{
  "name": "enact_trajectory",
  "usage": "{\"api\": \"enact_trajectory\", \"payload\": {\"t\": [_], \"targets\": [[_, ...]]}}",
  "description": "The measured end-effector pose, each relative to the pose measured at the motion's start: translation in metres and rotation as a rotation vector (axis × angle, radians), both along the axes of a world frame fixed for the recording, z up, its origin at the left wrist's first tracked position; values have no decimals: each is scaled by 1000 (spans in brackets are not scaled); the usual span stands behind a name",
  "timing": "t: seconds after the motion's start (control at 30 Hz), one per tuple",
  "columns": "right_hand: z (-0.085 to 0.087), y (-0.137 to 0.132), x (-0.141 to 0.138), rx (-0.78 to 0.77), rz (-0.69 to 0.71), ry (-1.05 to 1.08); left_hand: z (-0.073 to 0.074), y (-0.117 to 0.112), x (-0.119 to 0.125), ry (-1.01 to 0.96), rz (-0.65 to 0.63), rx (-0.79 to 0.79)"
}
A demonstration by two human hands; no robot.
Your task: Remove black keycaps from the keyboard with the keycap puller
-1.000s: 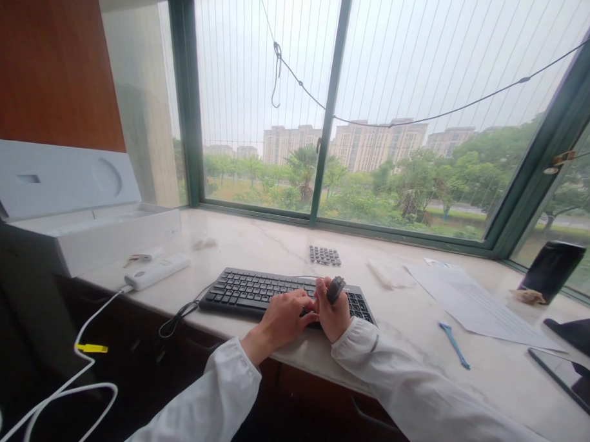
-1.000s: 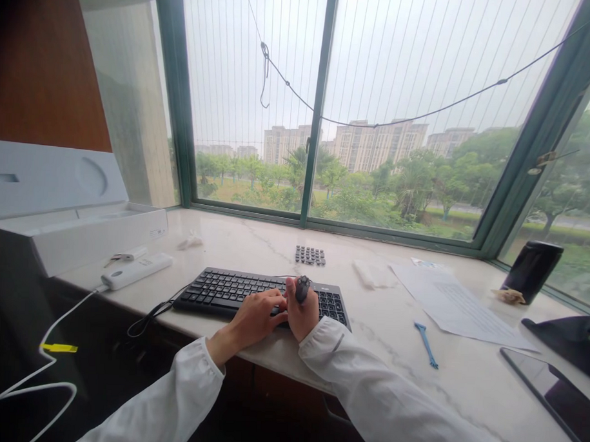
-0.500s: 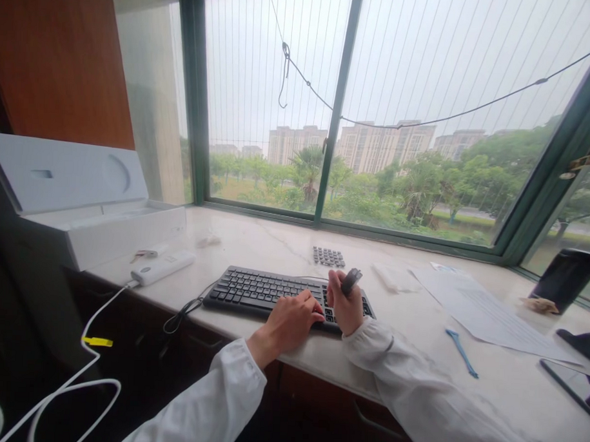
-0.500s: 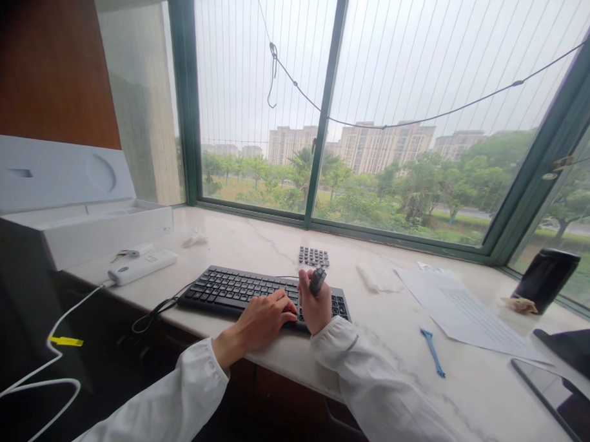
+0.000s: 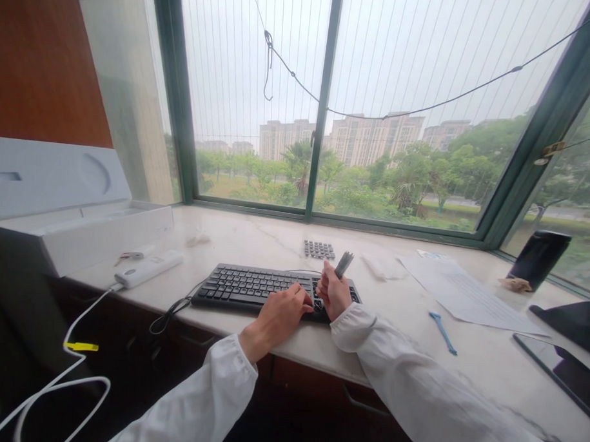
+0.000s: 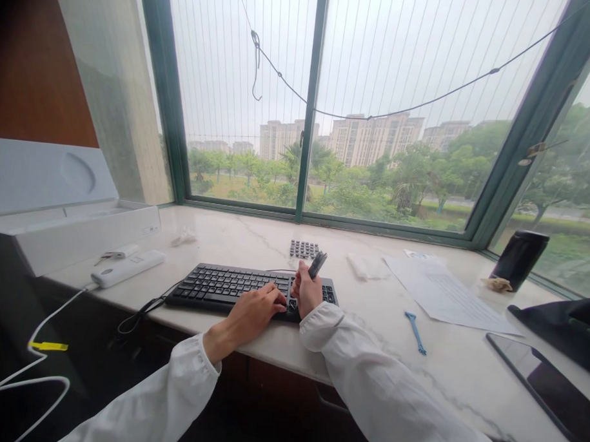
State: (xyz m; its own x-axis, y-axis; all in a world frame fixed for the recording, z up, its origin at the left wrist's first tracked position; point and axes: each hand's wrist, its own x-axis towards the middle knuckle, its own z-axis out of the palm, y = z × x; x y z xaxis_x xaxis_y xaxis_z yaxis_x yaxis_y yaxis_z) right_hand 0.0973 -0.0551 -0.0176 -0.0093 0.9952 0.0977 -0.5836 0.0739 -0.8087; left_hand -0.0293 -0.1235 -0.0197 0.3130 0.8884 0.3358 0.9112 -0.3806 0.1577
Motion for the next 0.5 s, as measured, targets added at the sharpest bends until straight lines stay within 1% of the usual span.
{"api": "enact_trajectory", "payload": {"t": [0.17, 0.33, 0.4, 0.5], "targets": [[-2, -2, -5, -14, 8, 23, 0, 0, -6, -92, -27, -26], [-2, -4, -6, -4, 37, 7, -2, -1, -6, -146, -26, -12], [-3, -8, -7, 59, 53, -41, -2, -1, -6, -159, -35, -9], [-7, -14, -9, 238, 59, -223, 0, -2, -8, -156, -49, -2]]}}
